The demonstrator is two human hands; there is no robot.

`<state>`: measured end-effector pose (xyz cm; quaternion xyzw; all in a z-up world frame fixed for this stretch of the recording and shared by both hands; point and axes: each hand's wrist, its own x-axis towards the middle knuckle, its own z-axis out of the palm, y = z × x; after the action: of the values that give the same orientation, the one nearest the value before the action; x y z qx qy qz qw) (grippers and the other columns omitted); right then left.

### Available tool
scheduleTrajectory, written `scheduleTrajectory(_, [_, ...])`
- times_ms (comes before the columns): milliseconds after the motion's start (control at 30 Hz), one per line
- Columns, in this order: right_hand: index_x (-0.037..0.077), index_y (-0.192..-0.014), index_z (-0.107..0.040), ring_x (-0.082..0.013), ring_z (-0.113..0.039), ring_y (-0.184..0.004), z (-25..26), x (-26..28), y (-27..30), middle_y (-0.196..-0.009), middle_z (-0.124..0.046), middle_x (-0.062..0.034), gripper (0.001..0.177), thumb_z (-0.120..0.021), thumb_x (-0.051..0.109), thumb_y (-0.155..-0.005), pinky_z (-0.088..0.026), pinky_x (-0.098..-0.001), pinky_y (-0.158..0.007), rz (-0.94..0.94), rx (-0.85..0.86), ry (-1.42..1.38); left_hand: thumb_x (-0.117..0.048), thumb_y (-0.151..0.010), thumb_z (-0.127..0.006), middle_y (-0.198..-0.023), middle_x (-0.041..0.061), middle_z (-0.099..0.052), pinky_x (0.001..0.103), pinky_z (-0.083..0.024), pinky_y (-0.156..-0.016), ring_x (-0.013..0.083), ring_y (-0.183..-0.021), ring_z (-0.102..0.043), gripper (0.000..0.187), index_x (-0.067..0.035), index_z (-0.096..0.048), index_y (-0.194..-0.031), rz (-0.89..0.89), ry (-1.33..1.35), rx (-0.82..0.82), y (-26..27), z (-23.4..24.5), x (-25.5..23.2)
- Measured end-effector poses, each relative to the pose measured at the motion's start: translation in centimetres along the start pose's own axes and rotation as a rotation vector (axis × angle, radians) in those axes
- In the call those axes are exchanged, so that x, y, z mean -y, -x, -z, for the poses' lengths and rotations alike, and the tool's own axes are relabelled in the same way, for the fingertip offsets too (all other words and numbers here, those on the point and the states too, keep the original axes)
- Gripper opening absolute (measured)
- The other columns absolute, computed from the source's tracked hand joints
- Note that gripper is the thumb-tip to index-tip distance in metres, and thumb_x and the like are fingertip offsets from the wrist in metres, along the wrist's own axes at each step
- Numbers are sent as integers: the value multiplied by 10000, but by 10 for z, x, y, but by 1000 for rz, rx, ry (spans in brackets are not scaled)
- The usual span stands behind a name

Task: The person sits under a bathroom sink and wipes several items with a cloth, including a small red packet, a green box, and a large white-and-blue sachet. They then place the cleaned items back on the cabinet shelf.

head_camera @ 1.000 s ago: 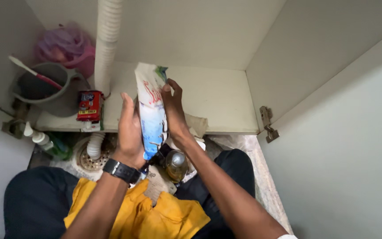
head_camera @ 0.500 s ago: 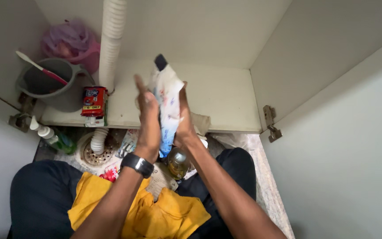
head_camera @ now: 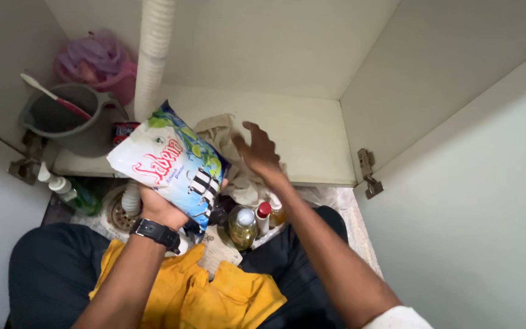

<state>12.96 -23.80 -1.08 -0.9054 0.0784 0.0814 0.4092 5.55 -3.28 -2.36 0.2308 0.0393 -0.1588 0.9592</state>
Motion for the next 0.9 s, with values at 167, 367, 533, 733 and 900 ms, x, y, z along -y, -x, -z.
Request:
scheduleTrajectory(167, [304,-1481,-464,-429,-476,-1307,-17,-49,-5,-1449,-467,-161,661,-679,447,-873,-454,-541,-1034,185,121,561,-740,-898,-430,-1462,168,-537,711,-438,-1045,429,-1295,-546,870,-127,-446,-1515,-18,-2,38,9,-11,-6])
scheduleTrajectory(367, [231,-1360,-584,-406,-591,-1179,-23,-53,1,-1269,-596,-175,518,-704,416,-891,-504,-515,-963,294,11,375,-766,-879,-439,-1444,171,-542,725,-439,-1035,424,-1290,-544,911,-121,-441,-1523,-62,-24,47,11,-11,-14])
scheduleTrajectory(533, [197,-1319,-605,-385,-644,-1101,-23,-40,6,-1150,-685,-155,460,-689,330,-886,-499,-534,-899,269,80,478,-776,-845,-446,-1503,182,-512,727,-419,-1059,437,-1322,-530,938,-143,-425,-1536,-44,-44,8,15,-11,-12])
scheduleTrajectory(733, [111,-1132,-663,-298,-724,-898,7,-31,7,-969,-738,-129,227,-575,262,-988,-562,-410,-799,175,-187,-25,-790,-817,-424,-1560,165,-472,764,-379,-1059,455,-1363,-492,945,-162,-434,-1523,-36,8,-7,23,-24,-17])
scheduleTrajectory(900, [33,-1055,-655,-154,-595,-798,64,9,12,-910,-669,-107,219,-464,127,-1008,-525,-398,-739,286,-207,-550,-764,-795,-384,-1506,92,-534,735,-400,-1031,394,-1331,-526,871,-212,-481,-1462,-78,-59,-140,2,-34,-26])
